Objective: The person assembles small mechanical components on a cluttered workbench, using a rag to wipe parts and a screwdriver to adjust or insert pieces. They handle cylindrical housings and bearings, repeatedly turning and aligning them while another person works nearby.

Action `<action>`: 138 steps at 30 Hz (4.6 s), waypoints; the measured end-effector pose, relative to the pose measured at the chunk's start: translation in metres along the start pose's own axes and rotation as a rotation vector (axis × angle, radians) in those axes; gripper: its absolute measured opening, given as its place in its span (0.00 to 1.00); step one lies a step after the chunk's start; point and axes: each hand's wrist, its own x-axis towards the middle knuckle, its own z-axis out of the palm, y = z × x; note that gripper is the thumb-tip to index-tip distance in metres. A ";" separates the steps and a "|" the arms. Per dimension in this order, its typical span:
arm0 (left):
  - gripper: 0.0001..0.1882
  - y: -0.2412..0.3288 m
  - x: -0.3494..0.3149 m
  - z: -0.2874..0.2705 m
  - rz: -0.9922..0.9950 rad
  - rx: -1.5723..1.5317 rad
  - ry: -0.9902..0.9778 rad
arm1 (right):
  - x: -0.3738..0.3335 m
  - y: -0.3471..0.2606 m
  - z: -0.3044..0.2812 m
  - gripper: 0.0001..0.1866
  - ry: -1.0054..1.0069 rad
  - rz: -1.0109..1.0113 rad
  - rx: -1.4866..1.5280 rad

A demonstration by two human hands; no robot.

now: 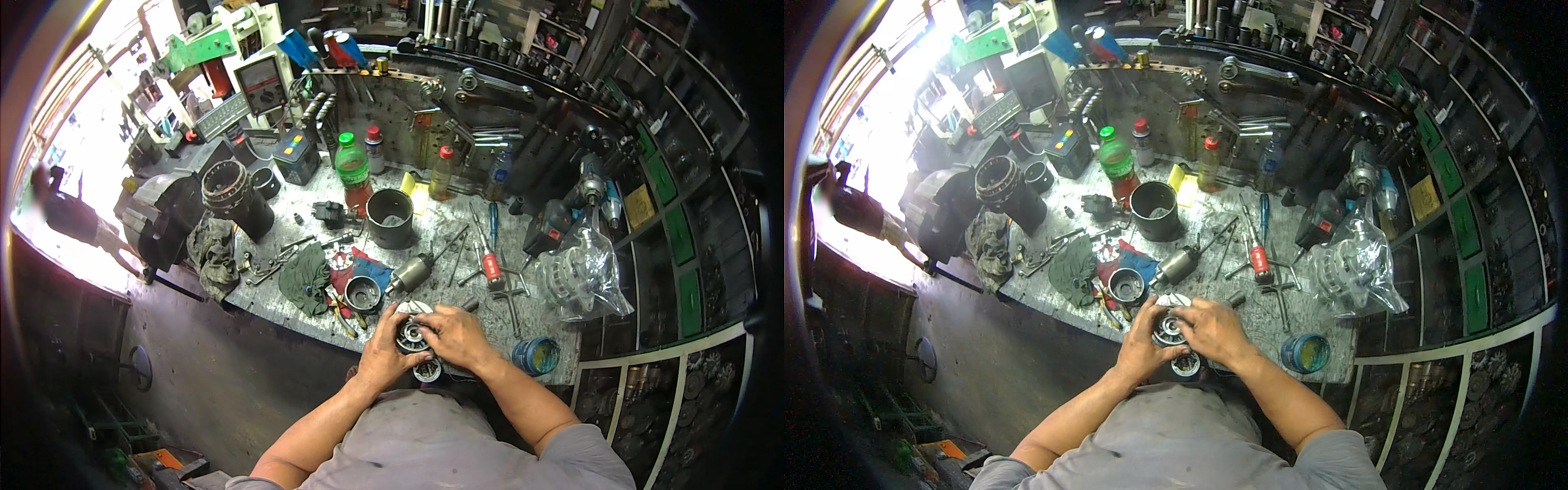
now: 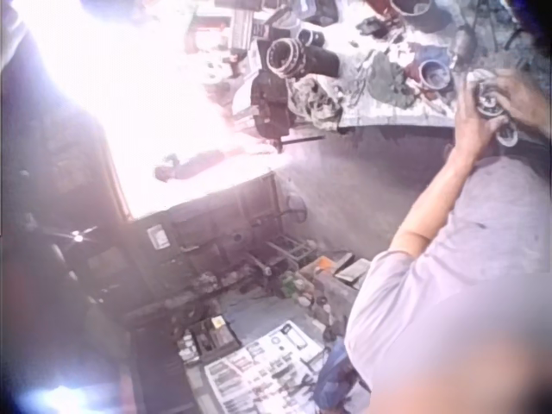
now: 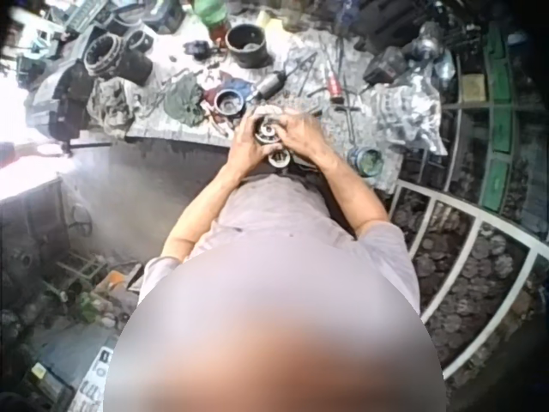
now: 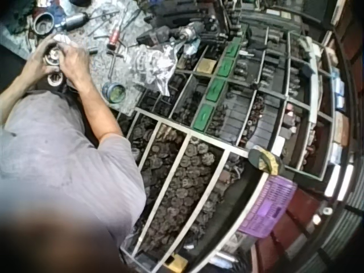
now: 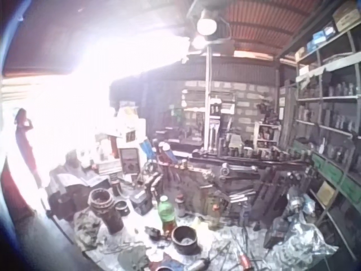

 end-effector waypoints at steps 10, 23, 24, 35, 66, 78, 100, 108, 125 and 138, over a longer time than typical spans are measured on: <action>0.47 0.005 0.003 0.000 0.009 0.053 -0.041 | -0.023 -0.001 0.007 0.18 0.088 0.005 -0.122; 0.44 0.000 0.001 -0.002 -0.015 0.013 -0.005 | -0.024 0.002 0.012 0.18 0.043 0.031 -0.037; 0.45 0.000 0.001 -0.003 0.003 0.034 -0.004 | -0.023 0.006 0.013 0.18 0.033 0.025 -0.034; 0.45 0.001 0.001 -0.005 -0.037 0.062 -0.033 | -0.033 0.072 0.004 0.16 0.238 0.783 1.501; 0.51 -0.001 0.002 -0.004 -0.089 0.065 -0.051 | -0.015 0.042 -0.009 0.10 0.150 0.647 1.620; 0.49 0.007 0.004 -0.009 -0.093 0.032 -0.043 | -0.014 0.046 0.006 0.06 0.155 0.656 1.259; 0.51 0.008 0.005 -0.011 -0.087 0.065 -0.075 | 0.030 0.029 -0.007 0.06 -0.081 -0.337 -0.025; 0.50 0.018 0.008 -0.018 -0.155 0.106 -0.156 | 0.051 0.040 -0.009 0.04 -0.286 -0.309 0.097; 0.59 0.011 0.007 -0.013 -0.122 0.058 -0.049 | -0.012 -0.016 0.004 0.22 -0.107 0.307 0.037; 0.59 0.005 0.016 -0.007 -0.107 0.031 -0.082 | -0.021 0.006 -0.010 0.36 -0.431 0.475 0.622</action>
